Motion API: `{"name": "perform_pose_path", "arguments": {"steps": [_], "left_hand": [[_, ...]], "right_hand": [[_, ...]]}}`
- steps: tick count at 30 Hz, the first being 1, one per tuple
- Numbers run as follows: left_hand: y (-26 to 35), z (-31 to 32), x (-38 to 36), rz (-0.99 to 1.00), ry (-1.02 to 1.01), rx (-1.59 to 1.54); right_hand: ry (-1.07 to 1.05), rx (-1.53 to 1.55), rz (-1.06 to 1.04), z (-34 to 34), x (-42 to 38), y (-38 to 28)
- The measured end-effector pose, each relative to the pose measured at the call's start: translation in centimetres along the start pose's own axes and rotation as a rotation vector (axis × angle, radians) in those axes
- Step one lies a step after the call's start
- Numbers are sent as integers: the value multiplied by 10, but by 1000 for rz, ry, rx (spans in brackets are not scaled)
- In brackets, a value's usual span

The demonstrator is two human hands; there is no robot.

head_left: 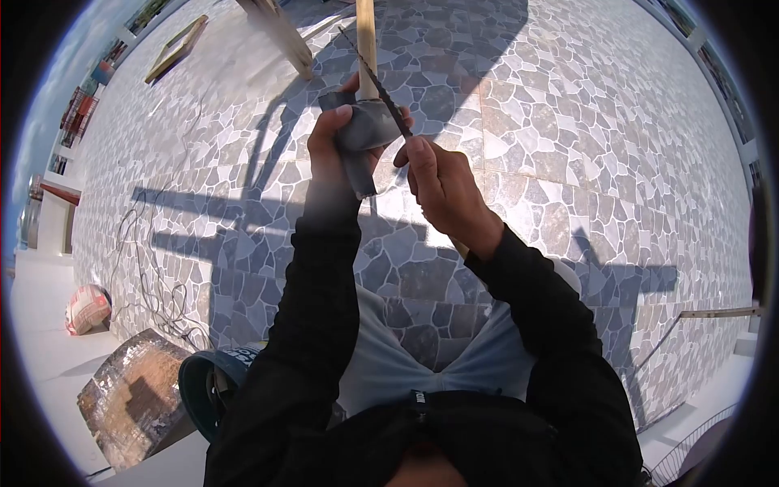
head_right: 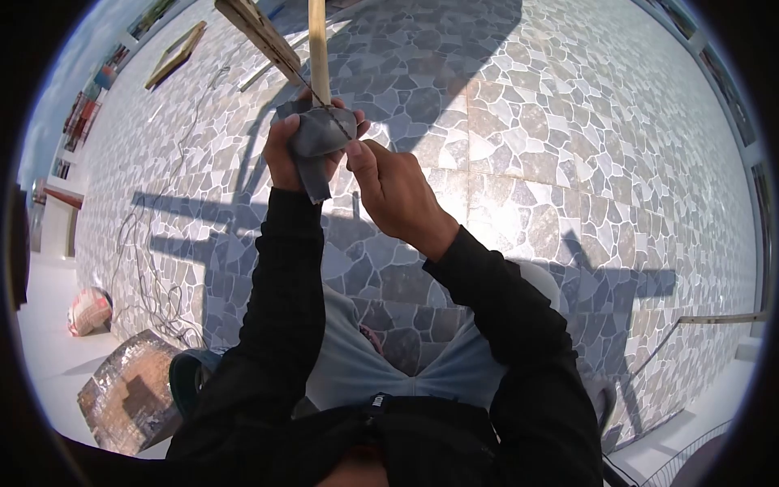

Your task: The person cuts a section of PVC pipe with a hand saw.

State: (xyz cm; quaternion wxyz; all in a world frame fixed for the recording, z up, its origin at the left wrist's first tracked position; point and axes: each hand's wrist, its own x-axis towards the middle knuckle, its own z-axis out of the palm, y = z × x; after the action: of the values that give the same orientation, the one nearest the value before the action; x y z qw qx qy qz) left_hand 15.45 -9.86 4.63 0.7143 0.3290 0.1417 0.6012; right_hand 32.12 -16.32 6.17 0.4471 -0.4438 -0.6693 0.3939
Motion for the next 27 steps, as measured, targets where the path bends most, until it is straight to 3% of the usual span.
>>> {"name": "perform_pose_path", "arguments": {"steps": [4,6,8,10,12,15,21,24,27], "left_hand": [[0,-2,5,-4,-73,18],[0,-1,5,21,-25,26],[1,1,0,31,31,34],[0,2,0,-8,-37,-14],[-1,2,1,-13,-56,-16],[1,5,3,7,-54,-10],[-2,3,2,-13,-48,0],[2,5,3,5,-55,5],[1,3,-1,7,-41,19]], "right_hand": [[-7,-87,62,-2,6,18],[49,-3,-94,-2,2,5],[37,10,-83,2,1,4],[42,14,-75,0,2,11],[-5,-81,50,-2,7,21],[48,-18,-75,-2,2,6],[-10,-83,58,-1,7,19],[55,-14,-83,0,1,3],[22,-9,-30,2,1,6]]}}
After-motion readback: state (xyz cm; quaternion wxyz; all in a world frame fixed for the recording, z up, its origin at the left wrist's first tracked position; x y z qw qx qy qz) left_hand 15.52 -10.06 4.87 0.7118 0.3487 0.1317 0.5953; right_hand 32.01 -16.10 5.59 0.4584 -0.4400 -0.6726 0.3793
